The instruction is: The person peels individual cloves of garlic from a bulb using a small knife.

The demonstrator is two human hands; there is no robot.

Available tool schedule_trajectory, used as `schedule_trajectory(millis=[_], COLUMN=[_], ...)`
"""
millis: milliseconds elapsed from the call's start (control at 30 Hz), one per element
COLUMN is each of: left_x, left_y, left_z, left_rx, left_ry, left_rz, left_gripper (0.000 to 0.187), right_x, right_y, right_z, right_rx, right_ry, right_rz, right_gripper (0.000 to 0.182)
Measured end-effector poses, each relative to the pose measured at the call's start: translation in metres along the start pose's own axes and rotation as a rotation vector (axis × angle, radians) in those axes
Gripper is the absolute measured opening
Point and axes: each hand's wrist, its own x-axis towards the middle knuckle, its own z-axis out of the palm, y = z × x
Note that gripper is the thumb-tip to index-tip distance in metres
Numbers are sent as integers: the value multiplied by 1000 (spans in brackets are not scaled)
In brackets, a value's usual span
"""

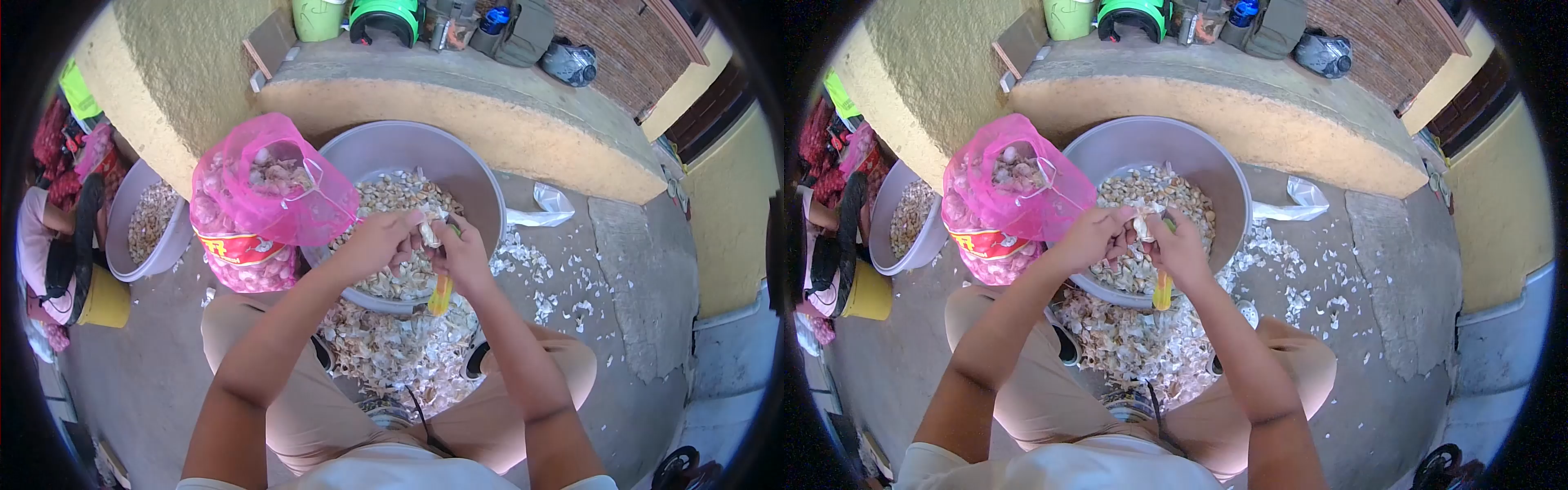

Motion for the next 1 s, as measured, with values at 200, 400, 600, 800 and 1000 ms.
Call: schedule_trajectory(millis=[200,400,600,800,1000], left_x=[26,27,21,18,18], left_y=[-30,-39,-20,-21,-22], left_z=[-23,0,3,5,-3], left_rx=[-140,521,472,104,-457], left_ry=[159,416,102,16,-149], left_rz=[-38,478,268,121,-20], left_gripper=[48,47,30,36,34], right_x=[-2,-2,1,-3,-4], right_y=[-12,-11,1,-3,-6], right_z=[-5,-5,-6,-2,-4], right_rx=[66,-183,-192,-81,100], right_ry=[20,90,-4,-36,-112], right_rz=[3,-78,-103,-58,8], right_gripper=[22,23,25,24,22])
